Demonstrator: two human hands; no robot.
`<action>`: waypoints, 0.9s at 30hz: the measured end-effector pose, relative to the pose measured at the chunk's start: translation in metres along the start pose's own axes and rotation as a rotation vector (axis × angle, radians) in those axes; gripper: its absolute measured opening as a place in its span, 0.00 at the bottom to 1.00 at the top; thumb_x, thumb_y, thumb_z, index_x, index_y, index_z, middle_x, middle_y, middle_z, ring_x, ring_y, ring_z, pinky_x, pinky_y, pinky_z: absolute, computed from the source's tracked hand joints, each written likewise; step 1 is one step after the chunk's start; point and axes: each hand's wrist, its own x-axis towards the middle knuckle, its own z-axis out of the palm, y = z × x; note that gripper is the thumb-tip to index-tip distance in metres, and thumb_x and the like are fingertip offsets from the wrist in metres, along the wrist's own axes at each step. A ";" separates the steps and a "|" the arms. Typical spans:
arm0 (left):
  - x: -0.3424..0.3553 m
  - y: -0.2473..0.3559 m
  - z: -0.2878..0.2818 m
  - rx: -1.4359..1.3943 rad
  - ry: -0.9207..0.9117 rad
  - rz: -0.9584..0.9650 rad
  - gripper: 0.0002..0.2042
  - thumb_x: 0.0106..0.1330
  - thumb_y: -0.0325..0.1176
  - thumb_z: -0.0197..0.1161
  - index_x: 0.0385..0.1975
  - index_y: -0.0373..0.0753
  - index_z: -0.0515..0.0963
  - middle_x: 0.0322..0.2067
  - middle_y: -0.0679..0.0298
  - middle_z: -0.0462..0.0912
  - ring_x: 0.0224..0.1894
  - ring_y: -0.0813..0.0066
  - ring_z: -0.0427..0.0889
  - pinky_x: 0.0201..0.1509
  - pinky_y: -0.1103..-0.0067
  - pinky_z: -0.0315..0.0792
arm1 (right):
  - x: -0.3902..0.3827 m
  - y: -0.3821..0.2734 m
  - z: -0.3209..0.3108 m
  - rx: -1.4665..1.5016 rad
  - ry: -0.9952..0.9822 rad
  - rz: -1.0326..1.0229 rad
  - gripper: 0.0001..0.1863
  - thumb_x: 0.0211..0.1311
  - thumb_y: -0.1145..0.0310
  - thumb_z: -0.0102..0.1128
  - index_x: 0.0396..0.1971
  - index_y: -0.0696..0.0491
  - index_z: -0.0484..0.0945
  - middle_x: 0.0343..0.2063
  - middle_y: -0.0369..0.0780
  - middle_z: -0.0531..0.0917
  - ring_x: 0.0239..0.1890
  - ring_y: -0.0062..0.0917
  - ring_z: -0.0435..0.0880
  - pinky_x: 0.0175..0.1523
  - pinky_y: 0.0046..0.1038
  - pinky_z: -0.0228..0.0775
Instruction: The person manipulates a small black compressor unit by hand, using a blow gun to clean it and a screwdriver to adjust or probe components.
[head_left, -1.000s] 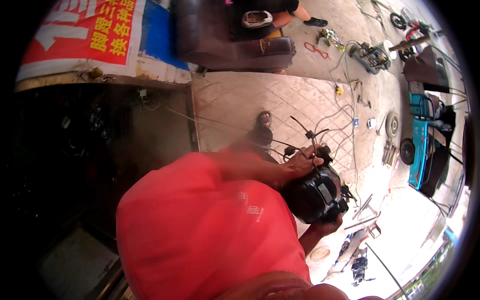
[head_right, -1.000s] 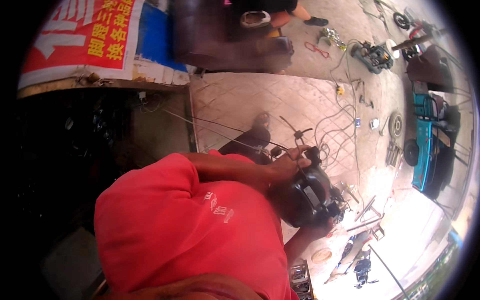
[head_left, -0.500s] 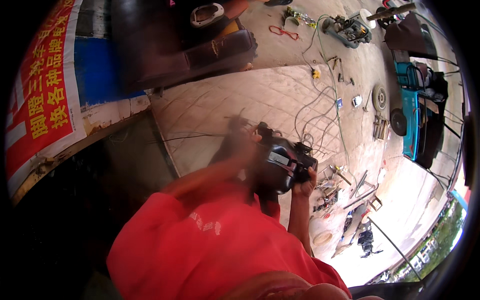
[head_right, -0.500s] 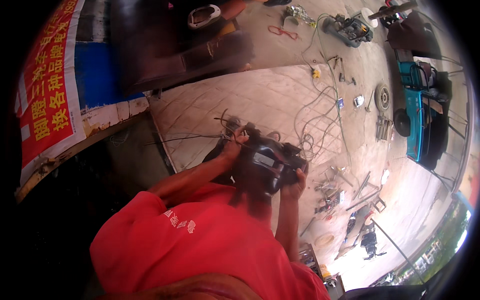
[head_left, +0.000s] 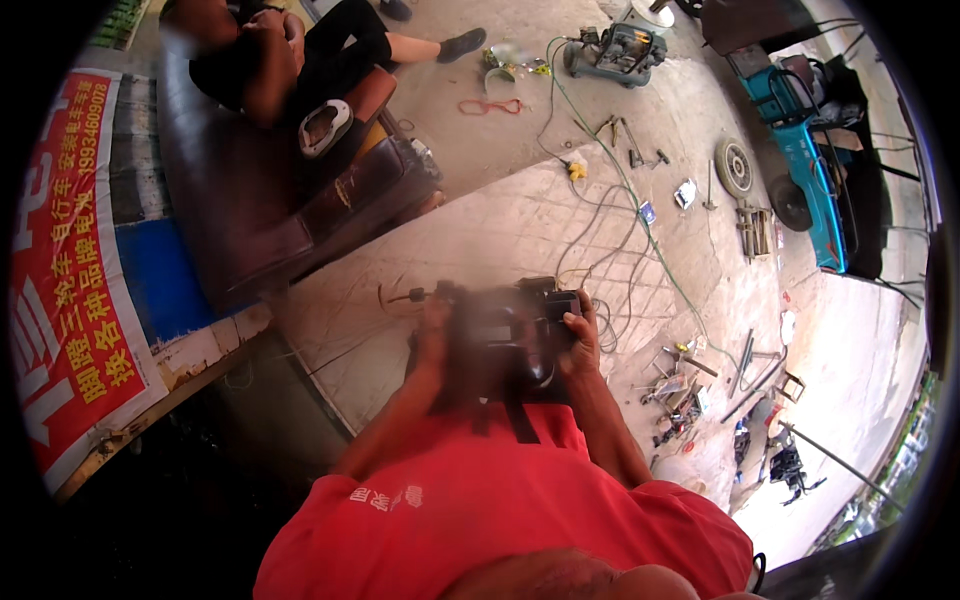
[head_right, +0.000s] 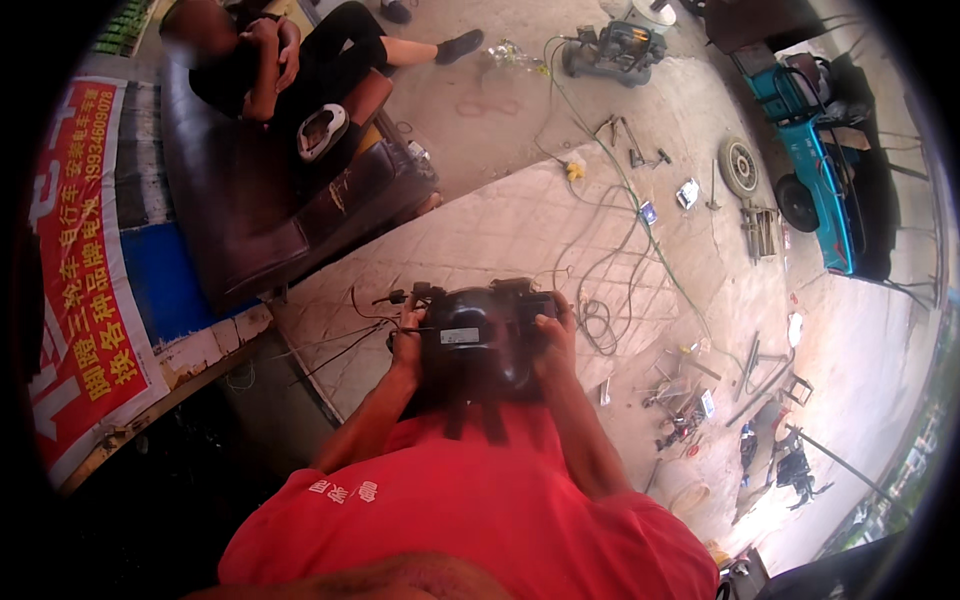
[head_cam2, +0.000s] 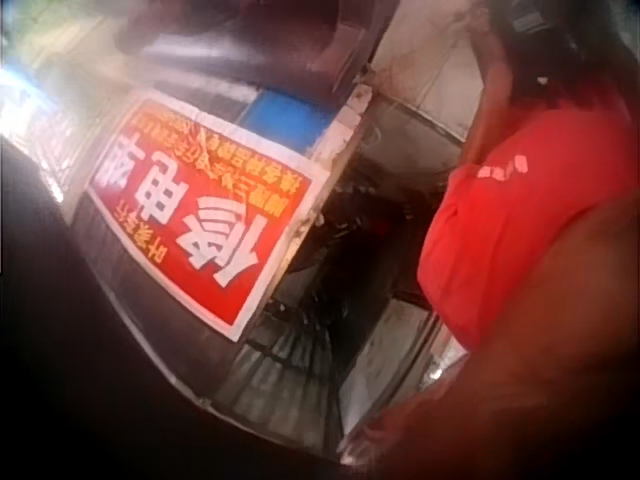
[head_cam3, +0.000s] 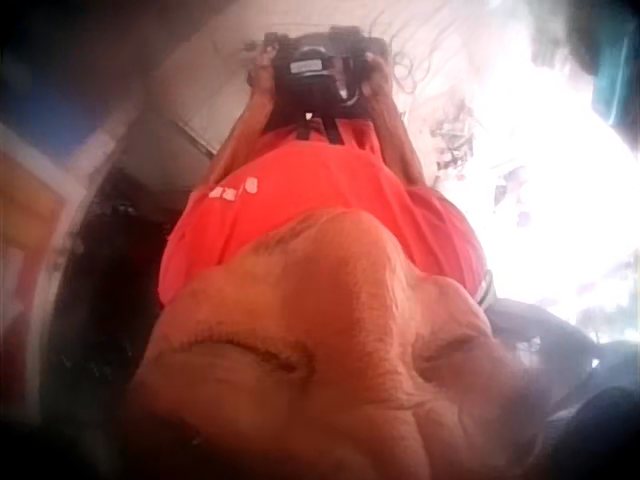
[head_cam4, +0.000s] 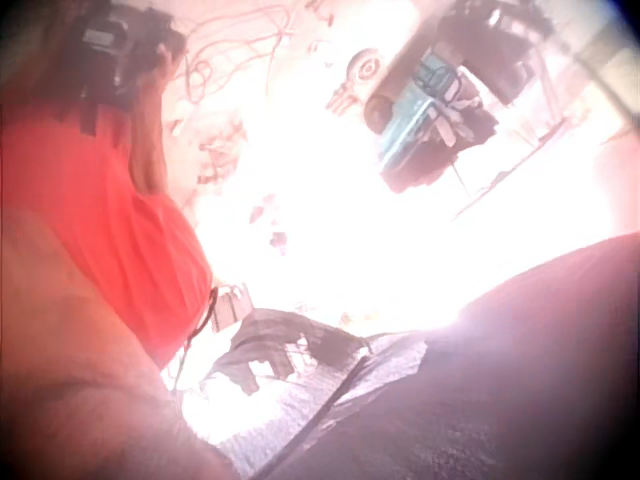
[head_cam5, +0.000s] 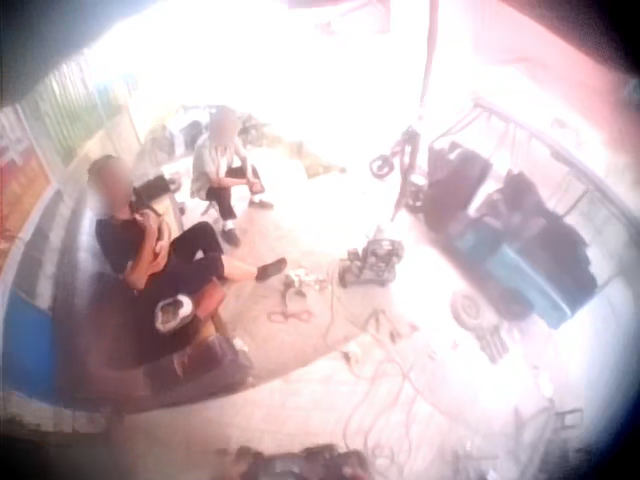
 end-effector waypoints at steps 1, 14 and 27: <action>0.011 -0.017 0.007 0.105 0.006 0.030 0.25 0.78 0.35 0.41 0.72 0.42 0.69 0.42 0.67 0.86 0.42 0.81 0.85 0.46 0.81 0.81 | 0.005 -0.018 -0.001 0.003 -0.008 0.009 0.34 0.59 0.77 0.61 0.68 0.49 0.68 0.56 0.44 0.80 0.58 0.37 0.82 0.63 0.43 0.80; 0.020 0.188 0.335 0.326 -0.282 -0.107 0.23 0.78 0.36 0.47 0.70 0.39 0.70 0.59 0.61 0.79 0.56 0.75 0.80 0.60 0.78 0.75 | 0.009 -0.200 -0.104 0.156 0.157 -0.334 0.36 0.57 0.75 0.65 0.68 0.46 0.69 0.56 0.42 0.82 0.57 0.37 0.83 0.61 0.43 0.81; 0.166 0.179 0.481 0.603 -0.447 -0.101 0.23 0.78 0.41 0.44 0.63 0.36 0.78 0.63 0.63 0.76 0.50 0.78 0.82 0.55 0.77 0.78 | 0.140 -0.295 -0.182 0.243 0.256 -0.398 0.37 0.59 0.76 0.64 0.70 0.43 0.67 0.57 0.42 0.80 0.55 0.35 0.83 0.50 0.39 0.82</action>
